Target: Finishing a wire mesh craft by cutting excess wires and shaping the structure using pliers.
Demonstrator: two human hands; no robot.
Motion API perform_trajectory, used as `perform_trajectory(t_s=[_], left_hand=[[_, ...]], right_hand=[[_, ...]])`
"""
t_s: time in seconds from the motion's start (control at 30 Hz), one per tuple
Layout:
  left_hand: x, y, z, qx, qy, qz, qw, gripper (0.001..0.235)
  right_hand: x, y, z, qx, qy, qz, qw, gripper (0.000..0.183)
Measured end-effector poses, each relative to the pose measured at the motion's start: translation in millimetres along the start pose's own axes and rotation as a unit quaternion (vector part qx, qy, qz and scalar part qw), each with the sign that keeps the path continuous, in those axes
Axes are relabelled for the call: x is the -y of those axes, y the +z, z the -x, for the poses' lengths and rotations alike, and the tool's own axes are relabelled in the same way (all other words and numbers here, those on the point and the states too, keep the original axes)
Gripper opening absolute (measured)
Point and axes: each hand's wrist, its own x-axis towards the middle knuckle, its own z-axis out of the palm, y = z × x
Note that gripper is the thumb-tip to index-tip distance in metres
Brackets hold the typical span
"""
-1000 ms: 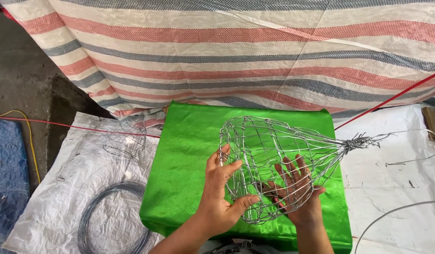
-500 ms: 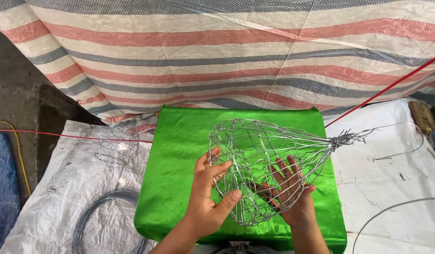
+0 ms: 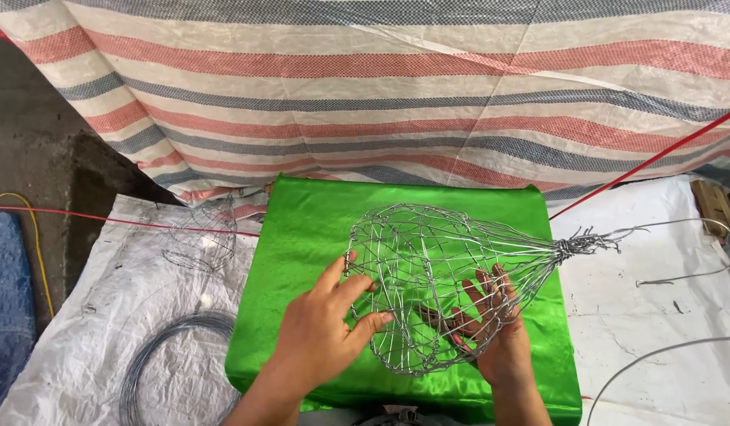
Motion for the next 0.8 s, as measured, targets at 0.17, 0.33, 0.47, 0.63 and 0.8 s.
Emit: perform_trajectory(t_s=[0.17,0.33,0.47,0.63,0.8], left_hand=[[1.1,3.5,1.9,-0.004,0.002,0.009,1.0,0.04],[-0.7,3.8,1.5,-0.028,0.032,0.0,0.999,0.041],[-6.9,-0.8,1.6,-0.045,0.055,0.005,0.997,0.039],[-7.9,-4.8,1.5,-0.036,0.053,0.024,0.998,0.046],[-3.9,-11.5,3.0,-0.02,0.075,0.041,0.996,0.062]], right_hand=[[13.8,19.1,0.5,-0.116,0.052,0.063,0.99,0.107],[23.0,23.4,0.4,-0.109,0.038,0.06,0.991,0.119],[21.4,10.6,-1.0,-0.085,0.022,0.049,0.995,0.118],[20.0,-1.3,-3.0,-0.057,-0.005,0.039,0.998,0.078],[22.8,11.4,-5.3,-0.068,0.013,0.048,0.996,0.135]])
